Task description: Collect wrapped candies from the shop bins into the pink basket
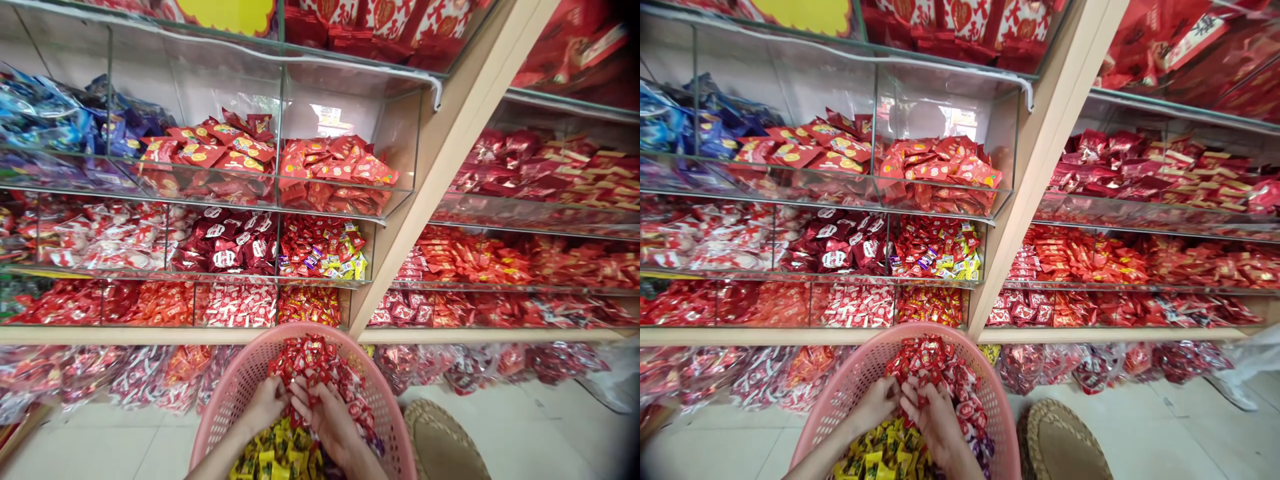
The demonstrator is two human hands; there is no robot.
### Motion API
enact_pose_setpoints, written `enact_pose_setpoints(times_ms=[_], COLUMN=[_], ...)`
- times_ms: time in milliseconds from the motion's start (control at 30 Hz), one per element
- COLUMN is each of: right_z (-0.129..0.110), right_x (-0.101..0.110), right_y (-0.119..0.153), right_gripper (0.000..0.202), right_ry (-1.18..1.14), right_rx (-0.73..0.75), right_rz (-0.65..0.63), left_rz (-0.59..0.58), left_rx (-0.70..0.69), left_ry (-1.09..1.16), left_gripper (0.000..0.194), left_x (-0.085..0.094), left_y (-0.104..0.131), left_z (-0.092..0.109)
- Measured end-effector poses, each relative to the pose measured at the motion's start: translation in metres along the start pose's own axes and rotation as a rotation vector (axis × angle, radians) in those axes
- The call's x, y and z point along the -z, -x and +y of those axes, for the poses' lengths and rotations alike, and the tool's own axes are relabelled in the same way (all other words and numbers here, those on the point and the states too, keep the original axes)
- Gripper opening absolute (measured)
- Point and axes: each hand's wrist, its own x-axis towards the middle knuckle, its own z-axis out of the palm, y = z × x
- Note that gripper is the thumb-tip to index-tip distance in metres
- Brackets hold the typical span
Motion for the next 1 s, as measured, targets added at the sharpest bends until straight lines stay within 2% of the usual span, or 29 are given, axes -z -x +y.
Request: enact_pose_setpoints(times_ms=[167, 367, 567, 800, 1000], right_z=[-0.009, -0.008, 0.006, 0.013, 0.012], right_x=[0.008, 0.025, 0.031, 0.027, 0.028], right_y=[0.000, -0.011, -0.026, -0.042, -0.043], right_gripper=[0.033, 0.039, 0.047, 0.051, 0.038], right_ry=[0.158, 0.393, 0.797, 1.086, 1.250], right_rx=[-0.006, 0.121, 0.175, 0.383, 0.534], right_rz=[0.035, 0.106, 0.024, 0.083, 0.122], left_rz=[0.005, 0.021, 0.050, 0.028, 0.015], left_rx=[0.031, 0.022, -0.001, 0.000, 0.011], left_ry=[-0.001, 0.016, 0.022, 0.009, 0.006], left_gripper=[0.017, 0.020, 0.023, 0.023, 0.025], left_x=[0.002, 0.006, 0.006, 0.005, 0.002], left_y=[0.003, 0.004, 0.005, 0.005, 0.004], left_z=[0.002, 0.002, 0.002, 0.002, 0.001])
